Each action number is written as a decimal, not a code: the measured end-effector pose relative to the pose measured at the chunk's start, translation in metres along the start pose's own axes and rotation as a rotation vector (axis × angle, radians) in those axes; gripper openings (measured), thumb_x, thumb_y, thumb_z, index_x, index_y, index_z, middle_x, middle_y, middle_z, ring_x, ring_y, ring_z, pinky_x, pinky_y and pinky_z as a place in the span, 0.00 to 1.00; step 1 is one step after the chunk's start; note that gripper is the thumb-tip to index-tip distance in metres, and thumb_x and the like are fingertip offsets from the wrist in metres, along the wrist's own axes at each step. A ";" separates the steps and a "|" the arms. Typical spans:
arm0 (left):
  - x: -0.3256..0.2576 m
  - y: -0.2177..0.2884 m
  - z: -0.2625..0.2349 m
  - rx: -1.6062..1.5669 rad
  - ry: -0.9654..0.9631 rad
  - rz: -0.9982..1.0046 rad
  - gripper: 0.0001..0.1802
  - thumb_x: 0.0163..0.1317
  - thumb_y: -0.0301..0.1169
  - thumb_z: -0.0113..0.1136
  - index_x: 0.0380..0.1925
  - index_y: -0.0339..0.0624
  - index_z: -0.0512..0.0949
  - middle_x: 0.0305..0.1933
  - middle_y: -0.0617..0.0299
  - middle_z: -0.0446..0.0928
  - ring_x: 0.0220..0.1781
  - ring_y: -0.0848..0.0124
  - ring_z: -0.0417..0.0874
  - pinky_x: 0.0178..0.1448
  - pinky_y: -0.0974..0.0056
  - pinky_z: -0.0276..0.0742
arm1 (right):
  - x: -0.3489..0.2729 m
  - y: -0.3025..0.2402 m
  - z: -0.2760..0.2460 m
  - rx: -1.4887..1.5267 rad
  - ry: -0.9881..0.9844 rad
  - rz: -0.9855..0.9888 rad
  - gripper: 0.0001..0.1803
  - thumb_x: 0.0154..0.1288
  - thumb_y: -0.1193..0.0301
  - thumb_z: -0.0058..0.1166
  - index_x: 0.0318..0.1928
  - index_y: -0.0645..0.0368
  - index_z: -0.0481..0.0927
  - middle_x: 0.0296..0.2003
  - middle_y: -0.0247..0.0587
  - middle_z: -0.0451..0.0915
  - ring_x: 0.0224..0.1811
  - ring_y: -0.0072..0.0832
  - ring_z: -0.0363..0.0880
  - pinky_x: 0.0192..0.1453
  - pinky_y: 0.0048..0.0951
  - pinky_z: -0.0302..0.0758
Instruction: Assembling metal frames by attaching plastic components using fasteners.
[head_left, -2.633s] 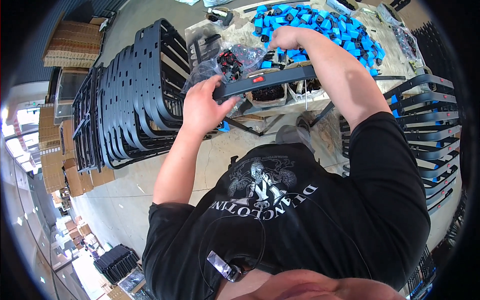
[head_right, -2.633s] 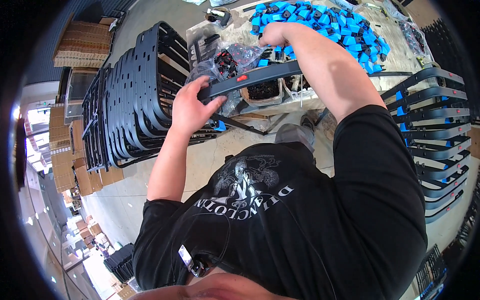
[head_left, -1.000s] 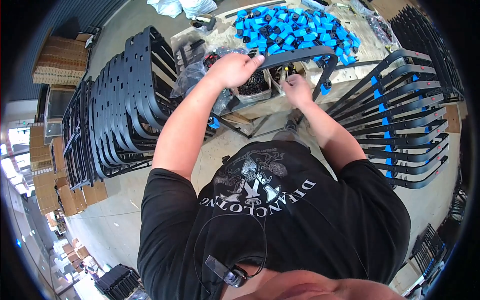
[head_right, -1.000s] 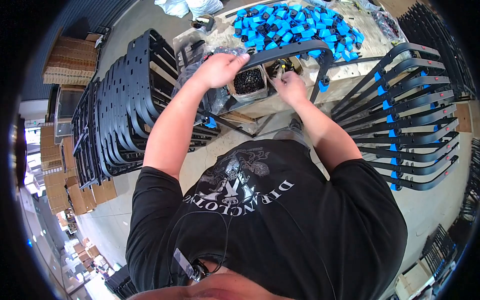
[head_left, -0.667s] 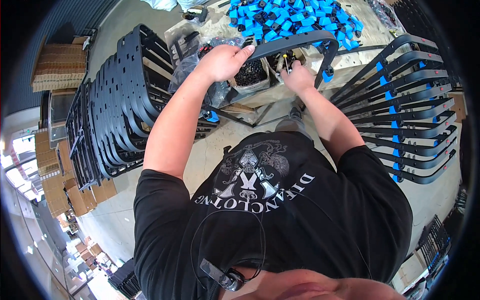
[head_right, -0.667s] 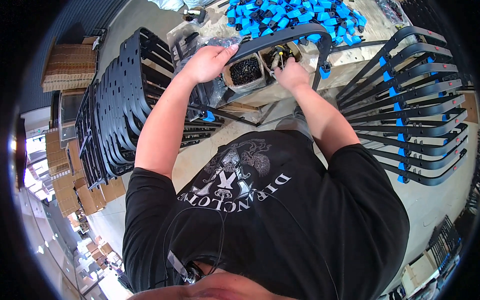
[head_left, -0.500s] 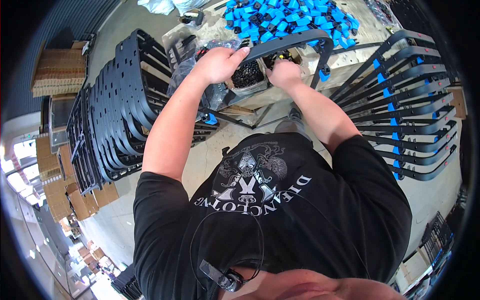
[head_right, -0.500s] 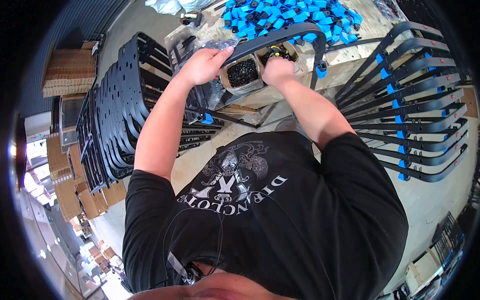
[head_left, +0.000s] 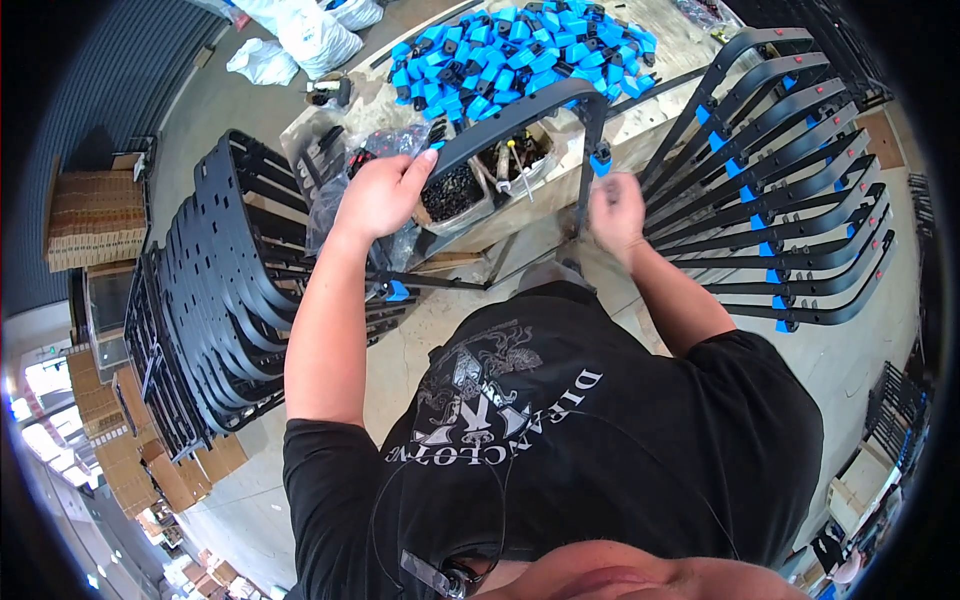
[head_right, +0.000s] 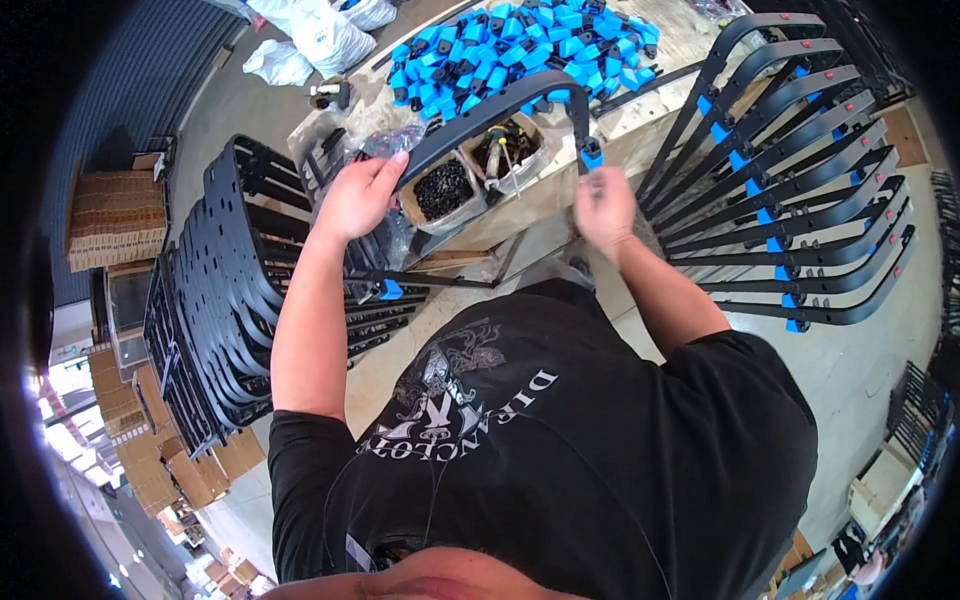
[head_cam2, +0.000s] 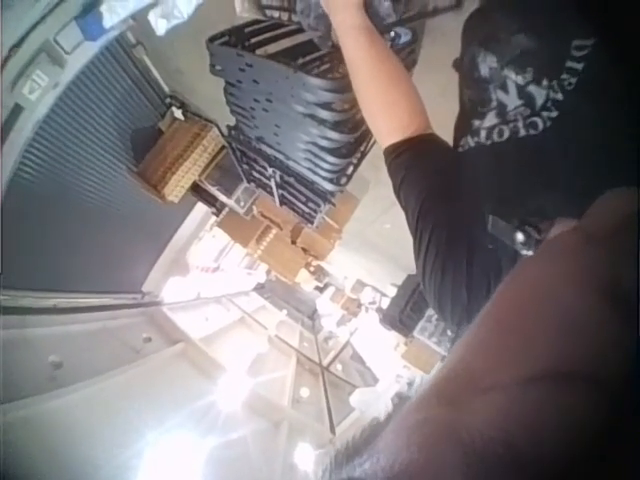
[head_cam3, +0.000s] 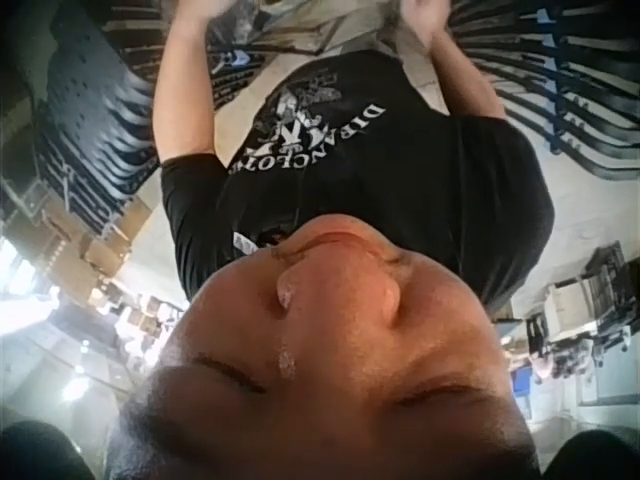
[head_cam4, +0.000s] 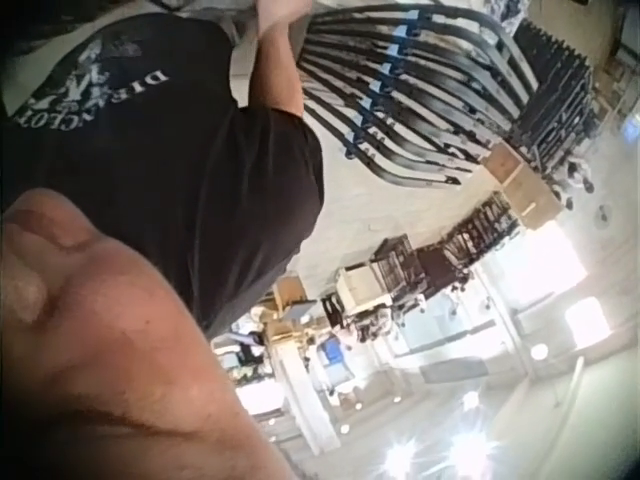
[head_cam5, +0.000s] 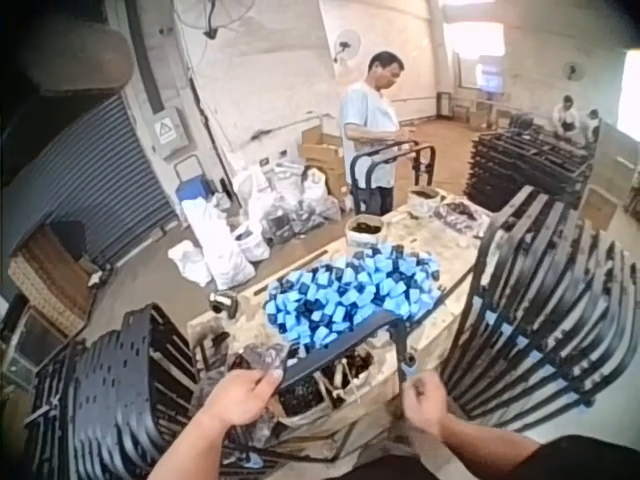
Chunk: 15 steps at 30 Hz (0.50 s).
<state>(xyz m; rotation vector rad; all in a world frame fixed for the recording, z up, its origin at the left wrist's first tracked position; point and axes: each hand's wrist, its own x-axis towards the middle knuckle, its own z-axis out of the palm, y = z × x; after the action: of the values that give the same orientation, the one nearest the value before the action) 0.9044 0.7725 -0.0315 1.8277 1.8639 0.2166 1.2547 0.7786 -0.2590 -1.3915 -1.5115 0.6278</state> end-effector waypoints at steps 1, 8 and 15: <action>-0.001 0.003 0.000 -0.005 -0.001 -0.034 0.37 0.74 0.60 0.45 0.33 0.32 0.83 0.35 0.34 0.81 0.44 0.38 0.82 0.49 0.45 0.77 | 0.015 0.023 -0.012 -0.188 0.048 0.087 0.15 0.67 0.61 0.59 0.43 0.60 0.77 0.36 0.51 0.81 0.40 0.51 0.82 0.48 0.48 0.78; 0.006 0.009 0.008 -0.027 0.010 -0.089 0.35 0.75 0.57 0.47 0.28 0.32 0.80 0.28 0.38 0.79 0.37 0.40 0.82 0.43 0.48 0.76 | 0.174 0.086 0.001 -0.570 -0.139 0.649 0.33 0.64 0.50 0.59 0.57 0.66 0.78 0.59 0.59 0.80 0.65 0.49 0.78 0.67 0.42 0.76; 0.005 0.013 0.010 -0.086 0.043 -0.121 0.30 0.76 0.52 0.51 0.30 0.34 0.80 0.21 0.49 0.77 0.26 0.52 0.79 0.36 0.54 0.74 | 0.227 0.099 0.008 -0.537 -0.227 0.877 0.34 0.66 0.46 0.56 0.59 0.64 0.81 0.62 0.54 0.79 0.65 0.43 0.79 0.69 0.40 0.75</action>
<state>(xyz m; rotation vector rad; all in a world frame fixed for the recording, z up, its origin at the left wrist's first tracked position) 0.9210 0.7762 -0.0353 1.6587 1.9565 0.2907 1.3161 1.0174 -0.2801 -2.5120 -1.2292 0.9649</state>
